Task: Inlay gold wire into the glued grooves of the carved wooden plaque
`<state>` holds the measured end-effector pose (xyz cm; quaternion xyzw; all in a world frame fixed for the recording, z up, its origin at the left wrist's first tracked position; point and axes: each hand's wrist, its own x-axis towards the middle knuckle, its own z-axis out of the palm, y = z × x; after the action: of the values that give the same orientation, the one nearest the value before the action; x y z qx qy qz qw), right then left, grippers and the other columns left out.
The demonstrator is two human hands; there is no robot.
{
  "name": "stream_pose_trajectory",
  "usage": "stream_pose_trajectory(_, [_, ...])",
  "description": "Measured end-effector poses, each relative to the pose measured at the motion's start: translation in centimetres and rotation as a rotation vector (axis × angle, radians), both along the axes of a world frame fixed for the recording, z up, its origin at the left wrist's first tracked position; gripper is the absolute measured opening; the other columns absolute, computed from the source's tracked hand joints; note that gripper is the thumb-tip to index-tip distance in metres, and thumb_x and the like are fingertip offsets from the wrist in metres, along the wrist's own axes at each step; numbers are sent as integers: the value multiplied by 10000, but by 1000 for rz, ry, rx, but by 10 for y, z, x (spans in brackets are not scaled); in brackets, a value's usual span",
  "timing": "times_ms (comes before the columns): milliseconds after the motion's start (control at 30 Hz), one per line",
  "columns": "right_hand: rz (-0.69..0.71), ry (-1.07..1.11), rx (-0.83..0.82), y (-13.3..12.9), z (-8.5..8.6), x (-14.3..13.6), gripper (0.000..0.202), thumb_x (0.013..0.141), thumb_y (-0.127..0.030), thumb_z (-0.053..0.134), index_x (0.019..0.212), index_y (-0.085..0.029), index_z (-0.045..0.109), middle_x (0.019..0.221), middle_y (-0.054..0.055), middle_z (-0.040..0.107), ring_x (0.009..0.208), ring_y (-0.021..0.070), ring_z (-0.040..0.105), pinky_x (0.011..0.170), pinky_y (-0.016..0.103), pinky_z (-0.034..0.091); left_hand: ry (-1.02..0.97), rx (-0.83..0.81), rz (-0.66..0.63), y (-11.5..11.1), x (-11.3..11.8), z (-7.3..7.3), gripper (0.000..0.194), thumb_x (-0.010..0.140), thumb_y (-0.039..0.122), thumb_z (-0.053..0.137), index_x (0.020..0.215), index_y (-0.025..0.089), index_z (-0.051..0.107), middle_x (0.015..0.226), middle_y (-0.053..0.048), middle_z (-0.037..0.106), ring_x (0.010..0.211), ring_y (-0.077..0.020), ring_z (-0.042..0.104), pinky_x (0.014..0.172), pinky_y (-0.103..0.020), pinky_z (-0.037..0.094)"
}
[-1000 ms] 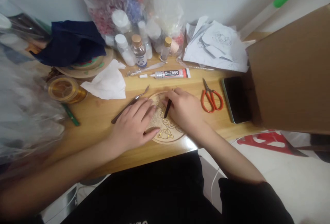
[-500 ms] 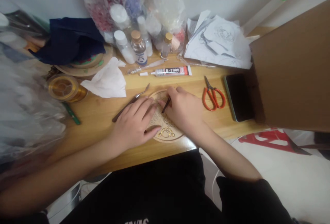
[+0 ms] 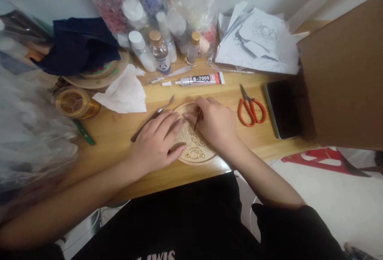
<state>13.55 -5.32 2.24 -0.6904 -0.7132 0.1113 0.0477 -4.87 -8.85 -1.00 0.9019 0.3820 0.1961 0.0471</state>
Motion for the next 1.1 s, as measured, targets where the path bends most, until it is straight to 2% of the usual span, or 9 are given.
stream_pose_trajectory(233, [0, 44, 29, -1, -2, 1, 272, 840, -449, 612, 821, -185, 671, 792, 60, 683, 603, 155, 532, 533, 260, 259, -64, -40, -4, 3, -2, -1, 485, 930, 357, 513, 1257, 3, 558, 1262, -199, 627, 1235, -319, 540, 1008, -441, 484])
stream_pose_trajectory(400, [7, 44, 33, -1, -3, 2, 237, 827, -427, 643, 825, -192, 665, 776, 53, 675, 615, 160, 534, 534, 261, 252, -17, -70, -16, 2, -3, -1, 577, 940, 458, 497, 1321, 25, 519, 1328, -208, 587, 1281, -331, 496, 1022, -467, 454])
stream_pose_trajectory(667, [-1, 22, 17, 0, -3, 3, 298, 834, -486, 641, 853, -189, 668, 779, 60, 672, 624, 169, 538, 535, 261, 256, 93, -54, -19, -1, -1, 1, 717, 896, 594, 524, 1329, 23, 527, 1383, -189, 560, 1287, -348, 480, 1012, -458, 439])
stream_pose_trajectory(833, [1, 58, 88, -5, 1, 7, 393, 911, -538, 514, 887, -176, 666, 823, 79, 684, 639, 177, 567, 540, 282, 301, 117, -51, -13, -2, 0, 4, 755, 880, 618, 537, 1336, 15, 520, 1398, -191, 548, 1301, -350, 469, 1034, -450, 417])
stream_pose_trajectory(900, [37, 157, 152, -8, 6, 13, 410, 965, -500, 426, 926, -174, 671, 830, 81, 677, 685, 184, 591, 587, 302, 365, 119, -64, -17, -1, 0, 5, 753, 882, 609, 542, 1346, 17, 508, 1401, -198, 542, 1308, -350, 464, 1043, -451, 408])
stream_pose_trajectory(967, [131, 354, 178, -12, 12, 19, 430, 1006, -444, 344, 980, -179, 682, 839, 77, 663, 748, 184, 609, 654, 321, 425, 117, -88, -21, -1, 0, 5, 752, 887, 603, 540, 1360, 21, 493, 1407, -205, 531, 1328, -348, 448, 1060, -449, 394])
stream_pose_trajectory(1033, [222, 577, 119, -13, 17, 26, 456, 1024, -413, 291, 1021, -199, 694, 887, 76, 670, 812, 180, 624, 708, 335, 465, 117, -107, -26, -2, 0, 4, 757, 896, 609, 521, 1372, 22, 478, 1418, -211, 518, 1353, -346, 426, 1081, -444, 376])
stream_pose_trajectory(1100, [254, 713, 14, -11, 20, 31, 421, 1017, -410, 340, 984, -221, 715, 890, 63, 688, 833, 176, 639, 730, 341, 490, 121, -117, -26, -2, 0, 3, 780, 897, 627, 504, 1382, 17, 465, 1434, -214, 499, 1373, -345, 406, 1097, -439, 360])
